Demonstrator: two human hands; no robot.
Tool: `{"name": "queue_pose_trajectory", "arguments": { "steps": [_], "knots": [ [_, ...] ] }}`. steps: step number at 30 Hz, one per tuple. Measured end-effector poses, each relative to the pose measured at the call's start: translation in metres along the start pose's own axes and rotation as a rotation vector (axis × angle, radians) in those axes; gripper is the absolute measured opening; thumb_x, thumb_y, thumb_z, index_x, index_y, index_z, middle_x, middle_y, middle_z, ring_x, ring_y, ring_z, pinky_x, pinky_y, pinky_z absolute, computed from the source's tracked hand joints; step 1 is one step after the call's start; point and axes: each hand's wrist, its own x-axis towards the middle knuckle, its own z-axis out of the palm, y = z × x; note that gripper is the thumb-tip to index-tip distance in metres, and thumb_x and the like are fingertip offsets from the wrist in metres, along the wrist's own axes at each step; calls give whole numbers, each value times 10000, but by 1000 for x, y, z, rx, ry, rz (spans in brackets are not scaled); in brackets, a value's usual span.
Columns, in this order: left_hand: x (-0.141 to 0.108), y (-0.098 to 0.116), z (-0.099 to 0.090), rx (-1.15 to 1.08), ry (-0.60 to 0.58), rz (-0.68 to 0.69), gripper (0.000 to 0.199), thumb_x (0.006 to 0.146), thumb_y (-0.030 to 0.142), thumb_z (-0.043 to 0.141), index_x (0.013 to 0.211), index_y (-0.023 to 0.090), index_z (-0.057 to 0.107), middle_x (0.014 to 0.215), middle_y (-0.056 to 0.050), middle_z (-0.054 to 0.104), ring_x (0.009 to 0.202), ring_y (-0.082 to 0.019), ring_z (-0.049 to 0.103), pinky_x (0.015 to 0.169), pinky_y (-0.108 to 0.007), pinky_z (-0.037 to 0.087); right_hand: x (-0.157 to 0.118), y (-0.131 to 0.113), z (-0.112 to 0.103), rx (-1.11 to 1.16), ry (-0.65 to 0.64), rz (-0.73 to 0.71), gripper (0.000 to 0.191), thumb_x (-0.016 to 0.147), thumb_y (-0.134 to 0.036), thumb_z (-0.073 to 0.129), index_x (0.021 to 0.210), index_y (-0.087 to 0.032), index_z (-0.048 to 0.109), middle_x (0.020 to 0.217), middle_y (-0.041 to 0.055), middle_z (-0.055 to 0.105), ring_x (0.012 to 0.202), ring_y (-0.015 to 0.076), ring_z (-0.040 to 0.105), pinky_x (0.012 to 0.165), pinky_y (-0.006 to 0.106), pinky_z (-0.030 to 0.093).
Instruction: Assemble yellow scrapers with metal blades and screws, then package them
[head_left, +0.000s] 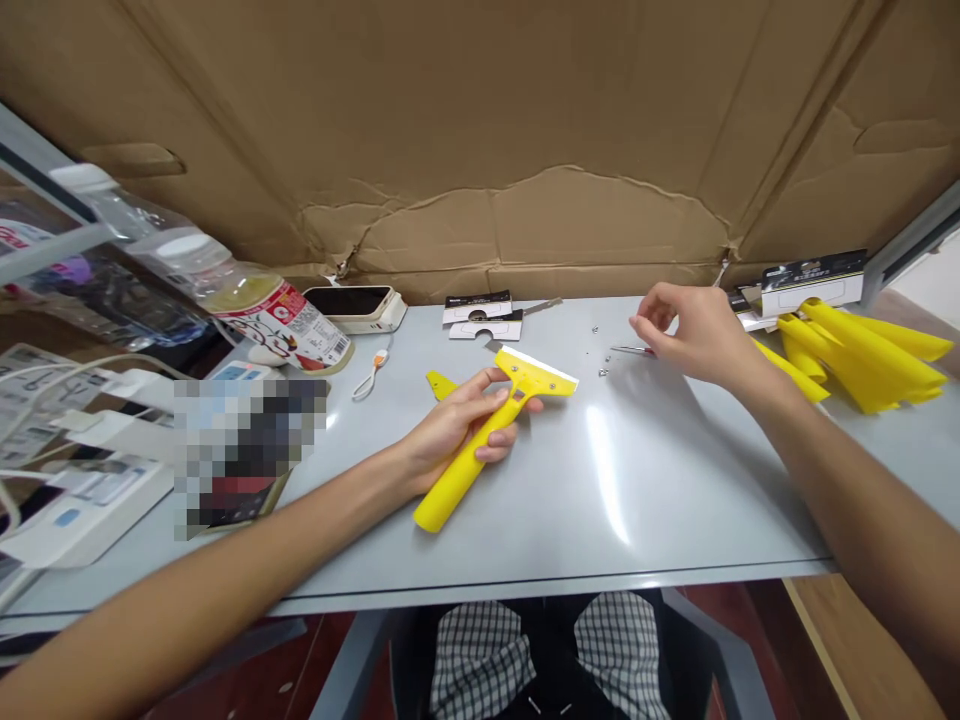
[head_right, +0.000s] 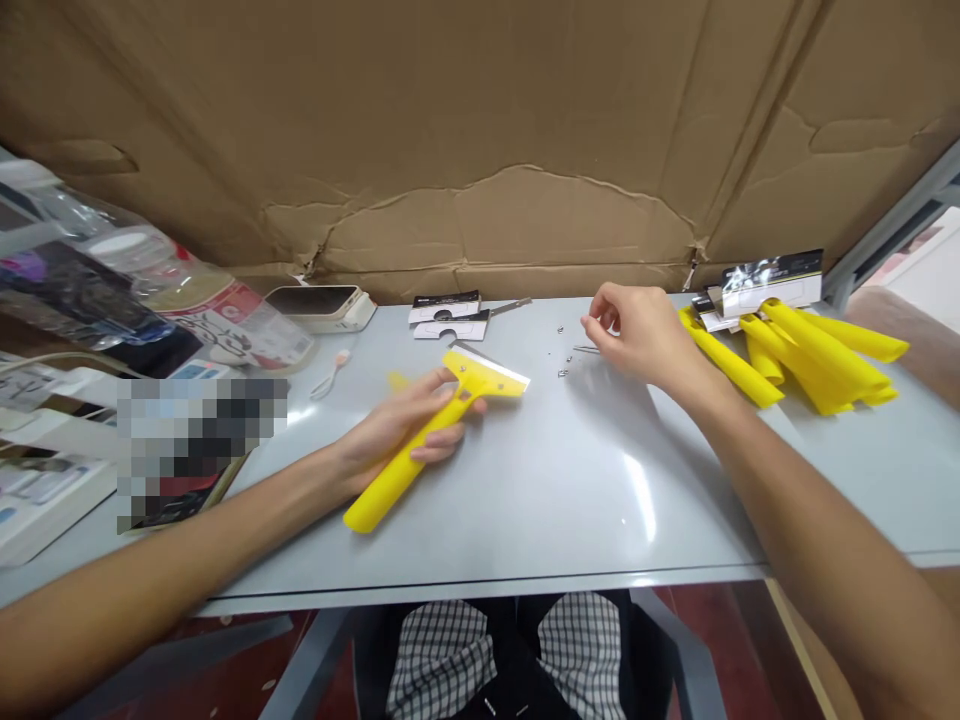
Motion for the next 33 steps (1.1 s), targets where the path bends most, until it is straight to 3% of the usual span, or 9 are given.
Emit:
{"name": "queue_pose_trajectory", "arguments": {
  "steps": [3, 6, 13, 18, 21, 25, 29, 33],
  "knots": [
    [2, 1, -2, 7, -13, 11, 306, 979, 233, 717, 1180, 237, 486, 1108, -98, 751, 522, -58, 558, 421, -153, 371, 6, 27, -7, -235, -194, -40, 240, 876, -398, 711, 1002, -199, 755, 992, 124, 772, 921, 311, 701, 783, 425, 481],
    [2, 0, -3, 30, -16, 31, 289, 987, 237, 702, 1178, 236, 485, 1129, -114, 754, 523, -65, 566, 424, -162, 378, 10, 48, -10, -292, -362, -34, 326, 851, -434, 734, 1098, -233, 801, 1118, 123, 770, 1035, 324, 683, 832, 427, 497],
    [-2, 0, 1, 91, 15, 20, 274, 1000, 245, 684, 1180, 232, 478, 1187, -154, 749, 530, -66, 554, 438, -179, 382, 13, 60, -8, -277, -552, 69, 253, 877, -368, 682, 1060, -266, 824, 1031, 89, 770, 933, 272, 692, 791, 377, 506],
    [-4, -1, 5, 140, -20, 26, 283, 1011, 266, 668, 1191, 240, 451, 1129, -126, 750, 518, -66, 553, 440, -188, 373, 9, 39, -5, -153, -451, -2, 225, 920, -349, 637, 1060, -227, 764, 1010, 89, 766, 911, 269, 695, 785, 382, 522],
    [-5, -3, 6, 188, -50, 25, 289, 1024, 281, 647, 1203, 253, 422, 1160, -121, 745, 524, -67, 562, 448, -195, 395, -2, 11, 4, -57, -292, -183, 205, 981, -338, 594, 1071, -210, 727, 1042, 92, 751, 923, 256, 703, 820, 385, 534],
    [-8, -5, 9, 262, -69, 30, 281, 1043, 325, 630, 1185, 258, 397, 1179, -119, 740, 552, -69, 579, 468, -197, 418, -22, -21, 22, -58, -206, -441, 215, 1043, -248, 542, 1144, -192, 723, 1116, 107, 713, 871, 220, 693, 789, 366, 531],
    [-9, -6, 9, 293, -71, 42, 299, 1044, 372, 639, 1168, 256, 392, 1177, -122, 739, 553, -64, 575, 473, -200, 415, -31, -30, 33, -159, -137, -551, 239, 1064, -204, 526, 1169, -188, 740, 1091, 105, 710, 816, 217, 675, 755, 378, 520],
    [-9, -7, 7, 289, -63, 36, 313, 1042, 386, 642, 1172, 256, 390, 1182, -122, 733, 553, -62, 577, 466, -200, 401, -29, -27, 34, -123, -107, -571, 219, 1058, -199, 554, 1158, -185, 748, 1073, 102, 705, 836, 213, 678, 778, 379, 535]
  ]
}}
